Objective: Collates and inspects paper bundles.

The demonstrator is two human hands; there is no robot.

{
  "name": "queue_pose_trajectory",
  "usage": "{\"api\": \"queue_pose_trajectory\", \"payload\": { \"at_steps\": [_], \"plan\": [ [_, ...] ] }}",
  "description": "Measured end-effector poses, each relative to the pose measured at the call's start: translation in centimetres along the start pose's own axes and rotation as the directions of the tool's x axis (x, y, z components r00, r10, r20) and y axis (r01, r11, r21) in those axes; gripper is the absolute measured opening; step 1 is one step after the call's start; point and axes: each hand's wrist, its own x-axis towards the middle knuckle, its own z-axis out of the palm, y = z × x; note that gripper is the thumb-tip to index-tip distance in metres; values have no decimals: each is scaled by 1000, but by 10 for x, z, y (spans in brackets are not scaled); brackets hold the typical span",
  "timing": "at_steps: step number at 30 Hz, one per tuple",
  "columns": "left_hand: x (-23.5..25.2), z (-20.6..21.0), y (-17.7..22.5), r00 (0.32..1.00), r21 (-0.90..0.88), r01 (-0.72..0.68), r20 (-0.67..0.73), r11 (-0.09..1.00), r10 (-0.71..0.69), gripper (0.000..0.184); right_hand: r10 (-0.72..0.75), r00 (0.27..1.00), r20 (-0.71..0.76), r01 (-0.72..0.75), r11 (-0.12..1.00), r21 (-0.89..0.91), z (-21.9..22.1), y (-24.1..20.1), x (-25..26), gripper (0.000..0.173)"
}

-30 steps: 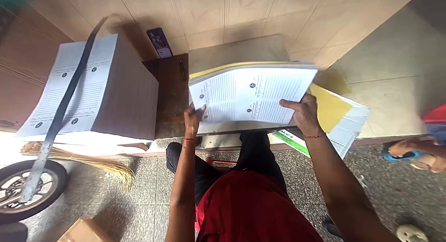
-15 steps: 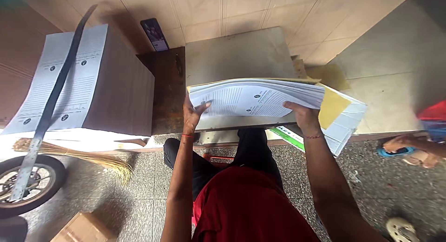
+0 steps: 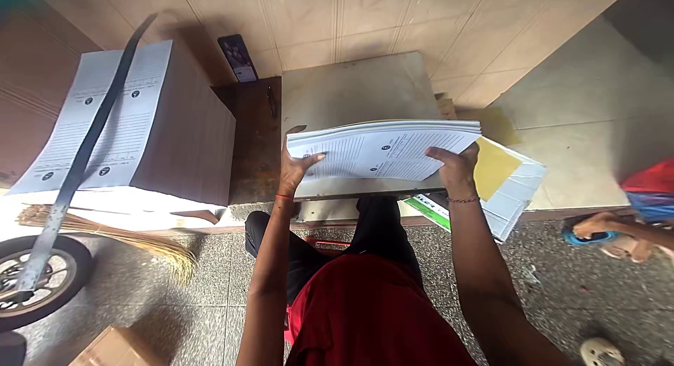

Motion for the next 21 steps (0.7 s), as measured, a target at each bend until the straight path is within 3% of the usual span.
{"api": "queue_pose_trajectory", "payload": {
  "at_steps": [2, 5, 8, 13, 17, 21],
  "plan": [
    [0, -2, -1, 997, -6, 73, 5, 997, -73, 61, -3, 1000, 2, 3, 1000, 1, -1, 2, -1, 54],
    [2, 1, -2, 991, 20, 126, 30, 992, -127, 56, 38, 999, -33, -40, 998, -48, 5, 1, -3, 61],
    [6, 2, -3, 996, 47, 90, -8, 995, -90, 41, 10, 998, -55, -14, 997, -77, 12, -7, -1, 49],
    [1, -4, 5, 999, 30, 44, 4, 999, -44, 45, -43, 999, -33, 42, 998, -38, 12, -12, -5, 51],
    [-9, -7, -9, 1000, 8, 10, 22, 1000, -10, 45, 78, 997, -11, -79, 987, -139, 4, -2, -21, 56],
    [-15, -4, -3, 1000, 18, 28, -11, 999, -28, 41, 63, 998, -15, -64, 987, -150, 7, -2, -21, 58]
  ]
}}
